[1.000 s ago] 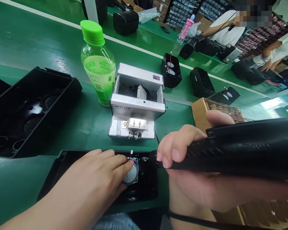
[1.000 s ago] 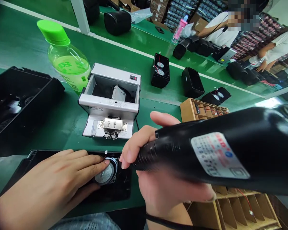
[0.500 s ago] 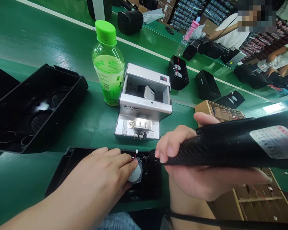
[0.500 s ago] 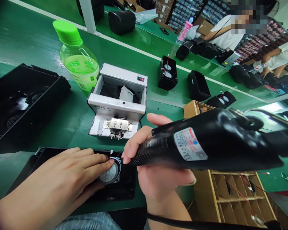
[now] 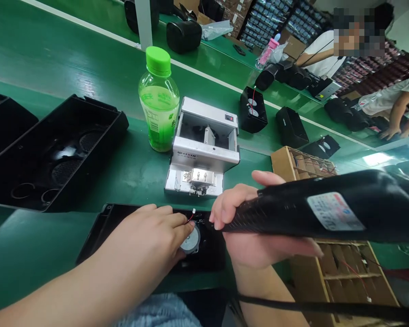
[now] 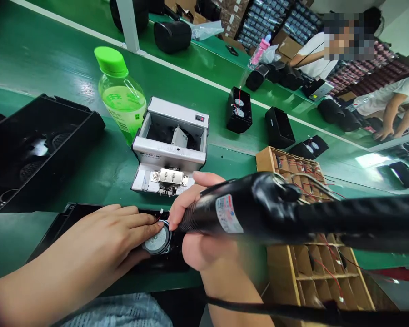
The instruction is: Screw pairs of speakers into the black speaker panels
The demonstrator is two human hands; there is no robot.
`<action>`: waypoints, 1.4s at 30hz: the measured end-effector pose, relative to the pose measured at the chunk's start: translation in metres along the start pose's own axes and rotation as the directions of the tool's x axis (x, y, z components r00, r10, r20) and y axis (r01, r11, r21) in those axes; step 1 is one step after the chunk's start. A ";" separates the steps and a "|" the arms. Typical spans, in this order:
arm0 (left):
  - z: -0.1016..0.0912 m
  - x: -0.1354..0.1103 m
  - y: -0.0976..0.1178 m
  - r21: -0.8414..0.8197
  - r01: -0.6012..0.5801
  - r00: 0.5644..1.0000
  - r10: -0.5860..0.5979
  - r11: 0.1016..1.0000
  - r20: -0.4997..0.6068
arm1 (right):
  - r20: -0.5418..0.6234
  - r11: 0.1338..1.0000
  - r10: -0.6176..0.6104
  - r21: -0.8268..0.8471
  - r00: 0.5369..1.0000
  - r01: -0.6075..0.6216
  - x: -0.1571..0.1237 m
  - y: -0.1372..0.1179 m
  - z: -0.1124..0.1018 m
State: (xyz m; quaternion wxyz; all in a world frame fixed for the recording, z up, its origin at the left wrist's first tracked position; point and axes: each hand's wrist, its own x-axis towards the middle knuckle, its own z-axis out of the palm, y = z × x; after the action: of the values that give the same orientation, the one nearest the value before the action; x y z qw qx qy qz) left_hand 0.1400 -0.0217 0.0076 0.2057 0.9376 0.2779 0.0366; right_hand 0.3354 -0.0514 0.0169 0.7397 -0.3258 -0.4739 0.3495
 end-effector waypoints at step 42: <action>0.004 -0.063 -0.014 0.035 -0.107 0.825 0.108 0.994 -0.555 | -0.019 0.949 -0.251 -0.202 0.968 0.243 0.069 -0.016 0.057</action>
State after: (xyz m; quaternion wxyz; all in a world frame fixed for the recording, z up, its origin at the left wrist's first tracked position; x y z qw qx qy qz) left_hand 0.0804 -0.0462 0.0015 0.1125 0.9009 0.2724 0.3185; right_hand 0.3068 0.0058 0.0821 0.7517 -0.3437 -0.5269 0.1978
